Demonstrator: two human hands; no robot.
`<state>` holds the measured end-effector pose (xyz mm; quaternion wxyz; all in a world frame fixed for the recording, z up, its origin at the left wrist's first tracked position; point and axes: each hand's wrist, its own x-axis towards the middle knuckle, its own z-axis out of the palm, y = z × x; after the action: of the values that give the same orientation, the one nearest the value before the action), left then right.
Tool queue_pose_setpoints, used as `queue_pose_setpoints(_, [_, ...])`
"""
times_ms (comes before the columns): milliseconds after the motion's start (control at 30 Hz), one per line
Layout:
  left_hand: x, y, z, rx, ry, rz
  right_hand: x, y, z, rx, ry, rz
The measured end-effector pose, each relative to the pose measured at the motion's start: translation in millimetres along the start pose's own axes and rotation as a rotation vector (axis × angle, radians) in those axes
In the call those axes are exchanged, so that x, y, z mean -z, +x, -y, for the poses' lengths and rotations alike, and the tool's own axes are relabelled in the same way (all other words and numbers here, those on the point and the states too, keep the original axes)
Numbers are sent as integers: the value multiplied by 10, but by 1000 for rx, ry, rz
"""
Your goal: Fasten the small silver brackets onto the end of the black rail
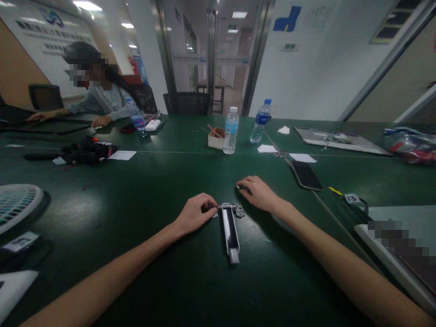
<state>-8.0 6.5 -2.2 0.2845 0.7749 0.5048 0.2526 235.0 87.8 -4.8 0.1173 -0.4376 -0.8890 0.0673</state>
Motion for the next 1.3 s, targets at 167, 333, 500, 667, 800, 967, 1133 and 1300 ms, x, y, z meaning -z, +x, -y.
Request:
queue_pose_setpoints(167, [-14, 0, 42, -8, -19, -1, -65, 34, -20, -20, -75, -5])
queue_pose_setpoints(333, [-27, -2, 50, -16, -4, -22, -21, 27, 1, -16, -96, -28])
queue_pose_setpoints(500, [-21, -9, 40, -23, -2, -104, 99, -18, 263, 98, 36, -90])
queue_pose_setpoints(667, [-5, -30, 29, -31, -46, -91, 204, -108, 668, 307, 155, 2])
queue_pose_setpoints(800, [-3, -36, 21, -44, -125, -64, 156, -151, 781, 329, 175, -2])
queue_pose_setpoints(967, [-4, -37, 22, -44, -146, -68, 55, -156, 769, 322, 180, -57])
queue_pose_setpoints(1133, [-3, -37, 40, -58, -129, -73, 60, -149, 746, 295, 156, -79])
queue_pose_setpoints(1300, [-17, -17, 88, -63, -45, -104, 204, -121, 577, 186, 106, -46])
